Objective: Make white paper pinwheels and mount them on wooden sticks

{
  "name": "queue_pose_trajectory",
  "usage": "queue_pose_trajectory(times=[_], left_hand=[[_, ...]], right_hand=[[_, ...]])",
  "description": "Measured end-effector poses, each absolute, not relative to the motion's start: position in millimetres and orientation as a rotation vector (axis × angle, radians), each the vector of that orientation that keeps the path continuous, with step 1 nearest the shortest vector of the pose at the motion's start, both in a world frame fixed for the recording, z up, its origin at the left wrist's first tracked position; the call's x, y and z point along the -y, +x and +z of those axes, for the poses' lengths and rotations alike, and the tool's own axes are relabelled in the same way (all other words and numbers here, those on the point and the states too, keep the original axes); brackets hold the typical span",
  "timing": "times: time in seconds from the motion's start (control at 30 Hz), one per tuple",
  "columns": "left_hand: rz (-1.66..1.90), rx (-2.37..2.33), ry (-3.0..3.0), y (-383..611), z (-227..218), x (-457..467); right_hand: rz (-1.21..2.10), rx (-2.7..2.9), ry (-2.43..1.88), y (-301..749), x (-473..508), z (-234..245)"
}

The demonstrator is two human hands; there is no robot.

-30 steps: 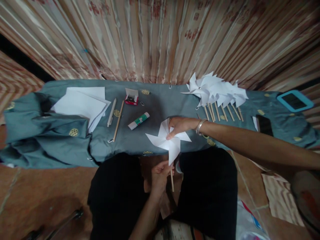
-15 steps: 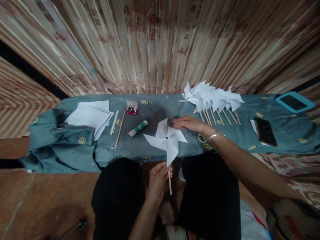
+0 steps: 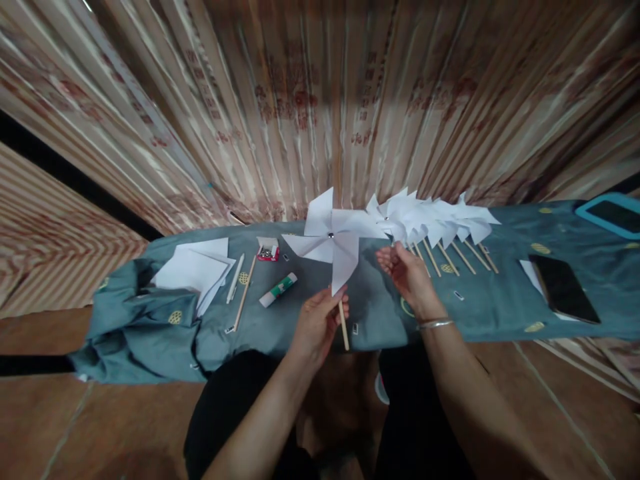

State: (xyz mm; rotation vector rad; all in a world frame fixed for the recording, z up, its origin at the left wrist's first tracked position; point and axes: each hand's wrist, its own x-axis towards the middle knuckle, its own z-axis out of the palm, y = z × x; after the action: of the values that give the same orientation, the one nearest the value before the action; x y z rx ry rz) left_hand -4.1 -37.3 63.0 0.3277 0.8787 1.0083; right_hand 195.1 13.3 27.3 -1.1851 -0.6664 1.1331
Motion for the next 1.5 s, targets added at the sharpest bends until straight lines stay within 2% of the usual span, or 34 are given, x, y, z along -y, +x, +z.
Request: queue_pose_trajectory(times=[0.4,0.6,0.9,1.17,1.5], left_hand=[[1.007,-0.963,0.431,18,37,9],[0.993,-0.984,0.527,20,29,10],[1.039,-0.989,0.517,17,28,1],[1.108,-0.973,0.491,7,38,-11],[1.099,-0.941,0.503,5,33,-8]], right_hand=[[1.312,0.864,-1.114,169,-3,31],[1.294,0.864,-1.070,161,-2,29],[1.247,1.105,-1.141,165,2,34],[1.424,1.425,-1.180,146,15,22],[1.351,1.436,-1.203,143,12,17]])
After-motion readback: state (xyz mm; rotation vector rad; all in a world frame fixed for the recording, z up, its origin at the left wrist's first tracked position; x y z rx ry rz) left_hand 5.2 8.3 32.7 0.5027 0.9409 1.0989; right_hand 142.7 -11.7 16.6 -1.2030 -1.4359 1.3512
